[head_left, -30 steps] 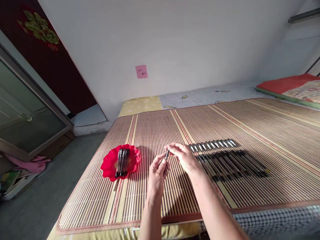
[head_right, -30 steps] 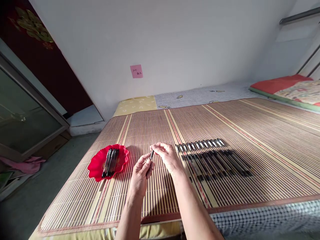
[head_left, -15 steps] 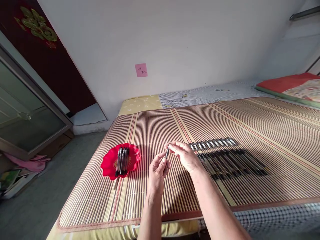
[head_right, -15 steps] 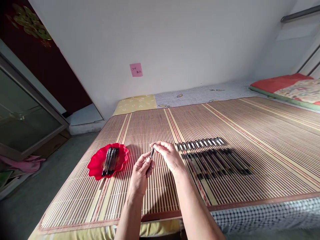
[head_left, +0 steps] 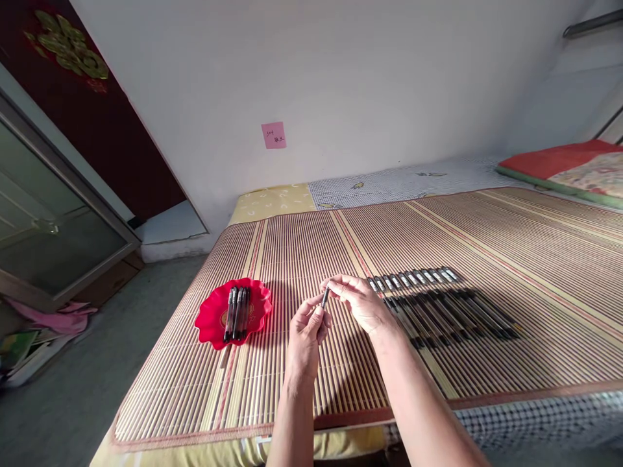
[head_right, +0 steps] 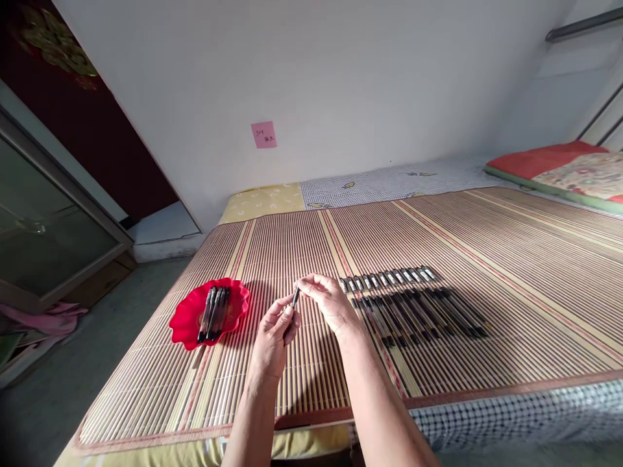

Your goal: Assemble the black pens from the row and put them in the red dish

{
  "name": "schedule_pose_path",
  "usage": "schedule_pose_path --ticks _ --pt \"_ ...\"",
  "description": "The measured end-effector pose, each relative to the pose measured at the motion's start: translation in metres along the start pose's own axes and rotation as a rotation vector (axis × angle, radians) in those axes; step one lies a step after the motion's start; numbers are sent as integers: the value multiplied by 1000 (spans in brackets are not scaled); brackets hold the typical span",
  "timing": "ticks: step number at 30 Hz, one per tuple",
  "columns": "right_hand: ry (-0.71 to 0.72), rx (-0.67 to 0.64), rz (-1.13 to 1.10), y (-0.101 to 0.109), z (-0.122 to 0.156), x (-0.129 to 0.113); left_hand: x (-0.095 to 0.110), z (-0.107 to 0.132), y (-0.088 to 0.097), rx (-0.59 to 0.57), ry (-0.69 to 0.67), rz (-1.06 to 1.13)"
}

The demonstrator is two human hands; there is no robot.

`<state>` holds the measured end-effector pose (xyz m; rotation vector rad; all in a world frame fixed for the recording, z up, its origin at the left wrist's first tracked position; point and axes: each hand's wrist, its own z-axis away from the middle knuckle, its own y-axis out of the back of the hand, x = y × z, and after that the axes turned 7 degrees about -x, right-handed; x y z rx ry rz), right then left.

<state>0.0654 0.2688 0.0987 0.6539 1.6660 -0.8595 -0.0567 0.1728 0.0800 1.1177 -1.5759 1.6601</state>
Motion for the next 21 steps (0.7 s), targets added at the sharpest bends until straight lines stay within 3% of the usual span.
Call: schedule_pose_path --ticks 17,21 --pt "-4 -66 -48 3 -1 6 -1 1 1 23 30 11" --pt "-21 -18 -7 0 0 5 -2 0 1 42 29 14"
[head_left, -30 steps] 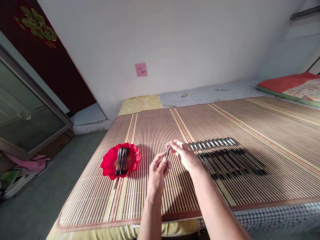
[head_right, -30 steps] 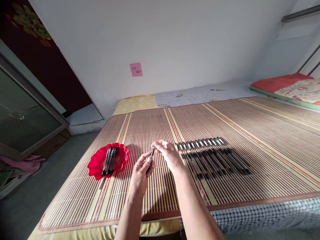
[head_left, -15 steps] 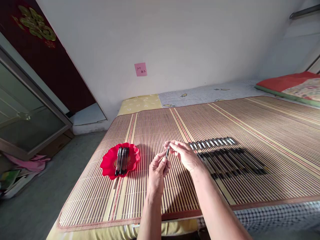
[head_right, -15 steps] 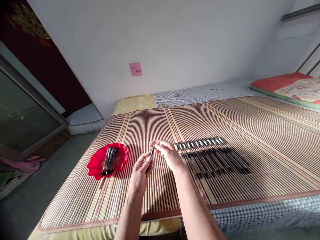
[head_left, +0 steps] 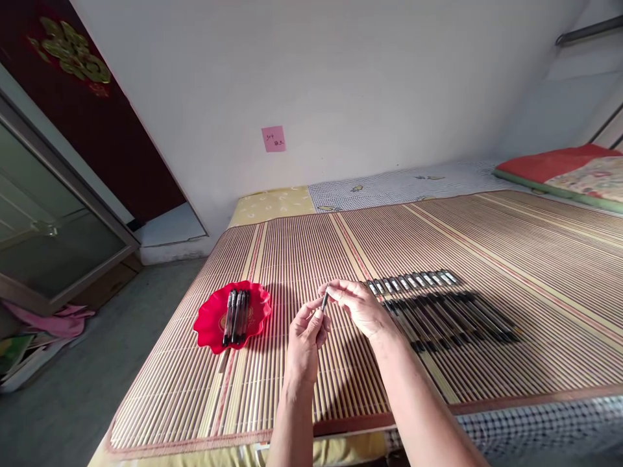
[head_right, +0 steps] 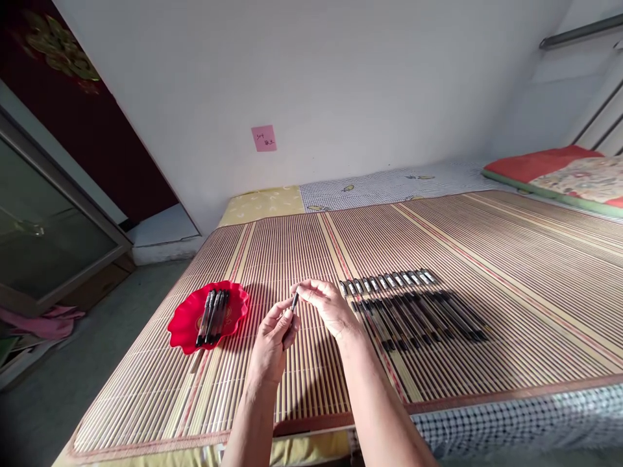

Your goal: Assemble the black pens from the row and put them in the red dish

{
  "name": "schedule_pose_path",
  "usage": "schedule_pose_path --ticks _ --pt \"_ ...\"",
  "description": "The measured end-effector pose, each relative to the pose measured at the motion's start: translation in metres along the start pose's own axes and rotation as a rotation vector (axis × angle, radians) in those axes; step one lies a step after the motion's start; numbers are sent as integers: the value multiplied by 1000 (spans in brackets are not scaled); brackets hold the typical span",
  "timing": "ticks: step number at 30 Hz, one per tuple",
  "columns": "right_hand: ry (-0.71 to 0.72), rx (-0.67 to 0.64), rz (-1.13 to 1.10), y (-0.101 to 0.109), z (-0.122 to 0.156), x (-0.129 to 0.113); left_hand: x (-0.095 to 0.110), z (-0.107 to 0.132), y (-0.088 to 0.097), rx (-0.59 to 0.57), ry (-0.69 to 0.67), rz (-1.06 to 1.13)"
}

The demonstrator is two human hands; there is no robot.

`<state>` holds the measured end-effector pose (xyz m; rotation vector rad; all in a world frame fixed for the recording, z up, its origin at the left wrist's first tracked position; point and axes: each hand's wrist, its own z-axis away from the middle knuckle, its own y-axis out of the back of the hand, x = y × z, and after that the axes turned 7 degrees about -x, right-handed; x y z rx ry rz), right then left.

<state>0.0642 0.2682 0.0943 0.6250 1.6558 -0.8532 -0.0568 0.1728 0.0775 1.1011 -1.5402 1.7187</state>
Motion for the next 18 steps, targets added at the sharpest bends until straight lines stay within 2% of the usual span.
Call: schedule_pose_path --ticks 2,9,15,18 --pt "-8 30 18 -1 0 -1 0 0 0 -11 -3 -3" --pt "-9 -23 -67 -1 3 -4 0 -1 0 -25 -12 -5" --pt "-19 30 -40 0 1 -1 -1 1 -1 -21 -9 -26" --pt "-5 9 -76 1 0 -1 -1 1 0 -24 2 -27"
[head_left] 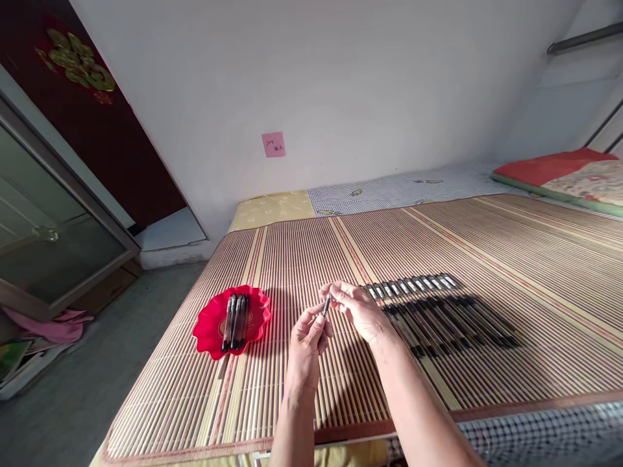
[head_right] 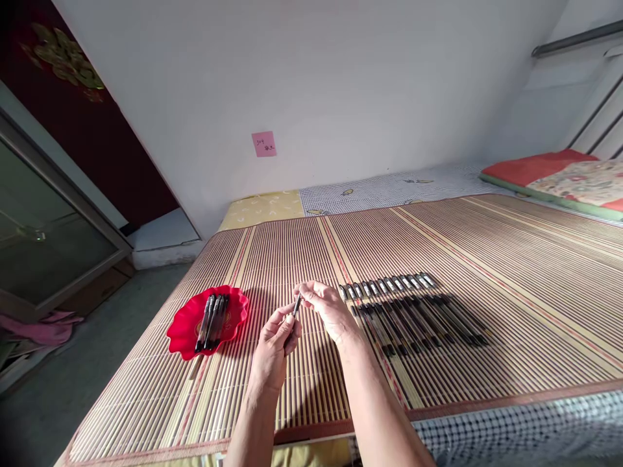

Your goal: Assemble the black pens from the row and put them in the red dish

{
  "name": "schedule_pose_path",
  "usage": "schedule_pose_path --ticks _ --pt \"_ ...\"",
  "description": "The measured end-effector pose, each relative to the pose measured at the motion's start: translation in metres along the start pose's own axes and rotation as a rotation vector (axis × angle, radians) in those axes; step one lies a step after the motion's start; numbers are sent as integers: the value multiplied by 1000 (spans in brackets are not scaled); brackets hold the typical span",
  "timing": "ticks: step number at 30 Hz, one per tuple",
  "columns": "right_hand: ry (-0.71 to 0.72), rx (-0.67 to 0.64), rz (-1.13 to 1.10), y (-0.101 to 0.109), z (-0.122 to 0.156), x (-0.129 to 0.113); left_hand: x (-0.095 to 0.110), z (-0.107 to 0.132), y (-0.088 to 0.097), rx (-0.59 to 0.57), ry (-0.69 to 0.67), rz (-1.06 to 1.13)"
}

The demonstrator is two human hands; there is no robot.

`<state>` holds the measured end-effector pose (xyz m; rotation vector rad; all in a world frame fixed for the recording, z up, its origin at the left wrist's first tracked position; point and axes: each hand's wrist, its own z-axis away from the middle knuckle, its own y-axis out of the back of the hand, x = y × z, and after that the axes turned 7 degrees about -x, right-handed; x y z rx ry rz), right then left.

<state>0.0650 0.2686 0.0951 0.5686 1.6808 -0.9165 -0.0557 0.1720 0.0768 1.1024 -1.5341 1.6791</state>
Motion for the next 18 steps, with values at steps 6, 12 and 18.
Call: schedule_pose_path --ticks 6,12,18 --pt "-19 -51 70 2 2 0 2 -1 -1 2 10 29" --pt "15 11 62 5 -1 4 2 -1 -2 -24 10 23" --pt "-7 -70 30 0 4 -6 -1 -1 1 -27 31 73"
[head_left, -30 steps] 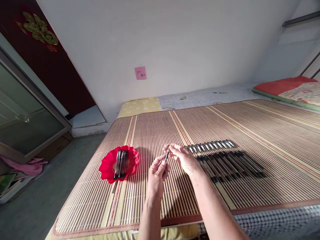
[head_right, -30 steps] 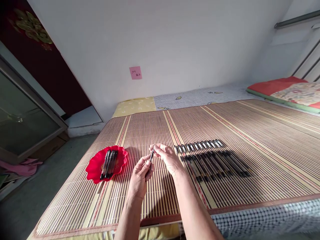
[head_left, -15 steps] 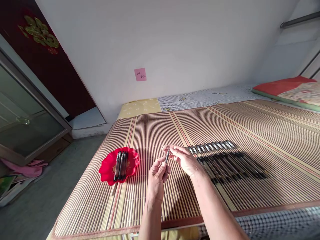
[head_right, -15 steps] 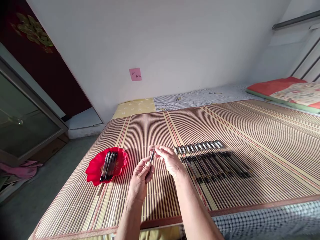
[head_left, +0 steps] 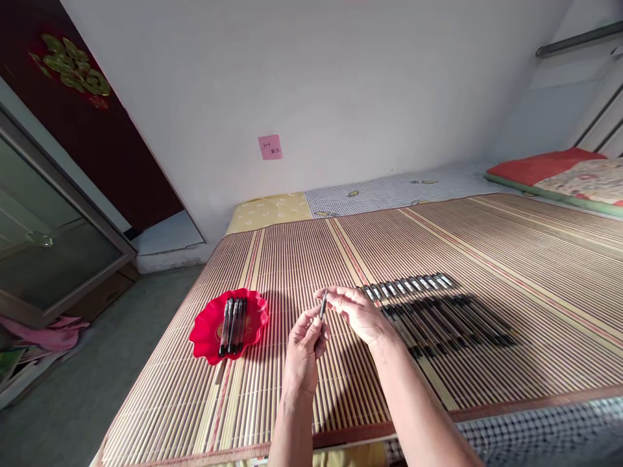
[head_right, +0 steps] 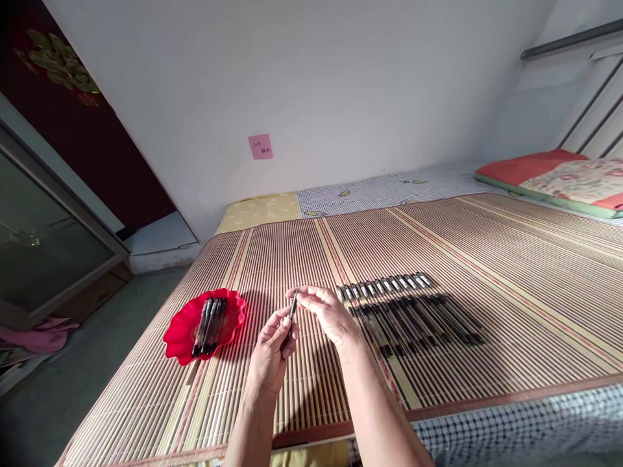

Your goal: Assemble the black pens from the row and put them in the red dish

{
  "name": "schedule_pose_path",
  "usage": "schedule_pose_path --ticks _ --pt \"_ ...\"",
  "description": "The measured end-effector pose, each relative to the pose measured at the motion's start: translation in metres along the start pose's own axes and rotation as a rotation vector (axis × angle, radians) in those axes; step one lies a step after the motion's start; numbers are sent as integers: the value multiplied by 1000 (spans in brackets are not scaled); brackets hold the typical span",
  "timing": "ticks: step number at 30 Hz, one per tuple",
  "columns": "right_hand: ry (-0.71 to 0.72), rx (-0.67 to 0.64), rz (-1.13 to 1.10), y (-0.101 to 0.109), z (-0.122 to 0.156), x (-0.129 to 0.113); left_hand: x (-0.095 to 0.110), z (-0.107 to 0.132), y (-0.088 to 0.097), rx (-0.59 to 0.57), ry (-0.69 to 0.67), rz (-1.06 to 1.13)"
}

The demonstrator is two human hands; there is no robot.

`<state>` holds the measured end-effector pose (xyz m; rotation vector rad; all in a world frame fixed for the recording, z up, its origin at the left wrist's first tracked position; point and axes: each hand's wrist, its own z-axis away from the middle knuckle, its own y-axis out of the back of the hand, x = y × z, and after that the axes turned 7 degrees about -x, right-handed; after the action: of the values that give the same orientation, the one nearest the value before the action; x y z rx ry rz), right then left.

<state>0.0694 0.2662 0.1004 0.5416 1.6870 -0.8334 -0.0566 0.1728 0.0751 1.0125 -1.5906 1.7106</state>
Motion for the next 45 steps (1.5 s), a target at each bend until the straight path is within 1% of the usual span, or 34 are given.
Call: schedule_pose_path --ticks 6,11,13,15,18,21,26,28,30,31,34,35,36,38,40,42,45 --pt "-8 93 60 -1 1 1 -1 1 0 27 3 3" --pt "20 8 63 -4 1 -1 3 1 -2 -41 50 76" --pt "25 2 54 -8 0 -3 5 1 -3 -50 61 88" --pt "52 24 54 -14 -2 -3 5 0 -2 -34 49 82" --pt "101 76 69 -23 -7 -2 3 -1 0 81 -33 33" --pt "127 114 91 -31 -12 1 -1 0 3 197 -139 -67" --pt "159 147 97 -36 -17 9 -4 -1 1 275 -336 -301" --pt "165 137 114 -32 -18 13 -3 -2 0 283 -349 -321" --pt "132 177 231 -23 -19 16 -2 -2 0 266 -300 -274" --pt "101 229 341 -16 -18 17 -2 -2 0 257 -264 -242" --pt "-14 450 805 9 -14 17 -2 -3 1 243 -190 -165" --pt "-51 503 955 17 -12 18 -2 -4 2 237 -180 -148" --pt "-91 534 1080 24 -11 18 -2 -4 3 232 -175 -133" --pt "-192 548 1253 35 -7 20 -3 -5 5 227 -171 -108" --pt "-286 528 1330 40 -6 22 -4 -6 6 232 -162 -87" --pt "-339 510 1349 42 -5 25 -4 -5 5 237 -152 -67" --pt "-327 491 1295 42 -7 29 -4 -4 2 231 -142 -39"
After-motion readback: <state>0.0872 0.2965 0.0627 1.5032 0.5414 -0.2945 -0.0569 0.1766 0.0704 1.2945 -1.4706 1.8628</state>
